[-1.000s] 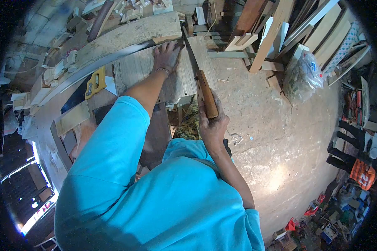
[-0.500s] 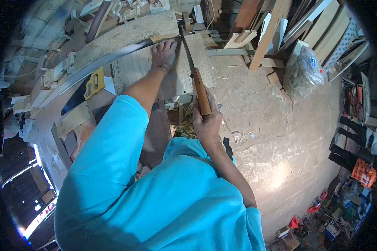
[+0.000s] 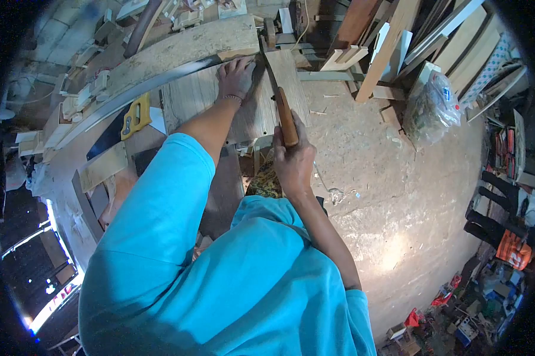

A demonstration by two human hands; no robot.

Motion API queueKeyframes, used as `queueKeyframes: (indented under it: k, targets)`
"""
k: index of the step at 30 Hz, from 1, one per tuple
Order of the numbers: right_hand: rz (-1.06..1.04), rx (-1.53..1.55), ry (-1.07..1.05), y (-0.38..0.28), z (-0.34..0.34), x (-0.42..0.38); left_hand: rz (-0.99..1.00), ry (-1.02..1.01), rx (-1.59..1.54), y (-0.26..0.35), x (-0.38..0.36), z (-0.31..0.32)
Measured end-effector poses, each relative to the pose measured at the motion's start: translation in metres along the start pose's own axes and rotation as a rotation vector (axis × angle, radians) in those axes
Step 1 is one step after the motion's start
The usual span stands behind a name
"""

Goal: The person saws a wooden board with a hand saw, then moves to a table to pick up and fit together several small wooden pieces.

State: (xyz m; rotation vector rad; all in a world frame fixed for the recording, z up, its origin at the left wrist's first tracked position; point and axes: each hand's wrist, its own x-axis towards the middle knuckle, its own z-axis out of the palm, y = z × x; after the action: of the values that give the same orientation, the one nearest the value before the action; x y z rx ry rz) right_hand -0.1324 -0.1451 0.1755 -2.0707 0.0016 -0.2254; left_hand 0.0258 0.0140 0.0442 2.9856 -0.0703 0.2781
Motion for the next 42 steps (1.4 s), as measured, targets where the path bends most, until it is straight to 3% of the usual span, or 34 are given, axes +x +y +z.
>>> queueKeyframes:
  k: [7,9,11,15,17,24,27,29,31,36,39,42]
  targets:
    - [-0.018,0.031,-0.023,-0.009,-0.016,-0.026,0.009,-0.018,-0.048,0.001,-0.001,0.005]
    - [-0.008,0.066,-0.033,-0.004,-0.016,-0.022,0.006,0.091,-0.155,0.0,-0.001,0.002]
    - [0.068,0.019,-0.068,0.001,-0.015,-0.01,-0.016,0.053,-0.111,0.002,-0.004,-0.002]
    - [-0.037,0.021,-0.062,0.005,-0.011,-0.009,-0.024,0.006,-0.085,0.0,0.0,-0.004]
    - [0.096,0.076,-0.105,0.006,-0.014,-0.012,-0.02,-0.002,-0.082,0.002,-0.002,-0.006]
    - [0.14,0.049,-0.135,0.004,-0.013,-0.015,0.032,0.09,-0.043,-0.008,0.004,0.014]
    - [-0.021,-0.043,-0.103,-0.003,-0.007,-0.017,0.012,0.056,-0.003,-0.012,0.009,0.023]
    - [0.029,-0.04,-0.092,-0.01,-0.016,-0.012,-0.007,0.046,-0.013,-0.013,0.009,0.03]
    - [0.223,0.028,-0.186,-0.016,-0.024,-0.005,-0.009,0.09,-0.047,-0.018,0.008,0.036]
    - [0.15,0.014,-0.111,-0.019,-0.024,-0.002,-0.019,0.074,0.016,-0.019,0.014,0.038]
    - [0.148,0.02,-0.111,-0.021,-0.024,-0.005,-0.078,0.068,-0.125,-0.014,0.008,0.039]
    - [0.084,0.057,-0.101,-0.018,-0.017,-0.003,-0.009,0.102,-0.058,-0.009,0.01,0.025]
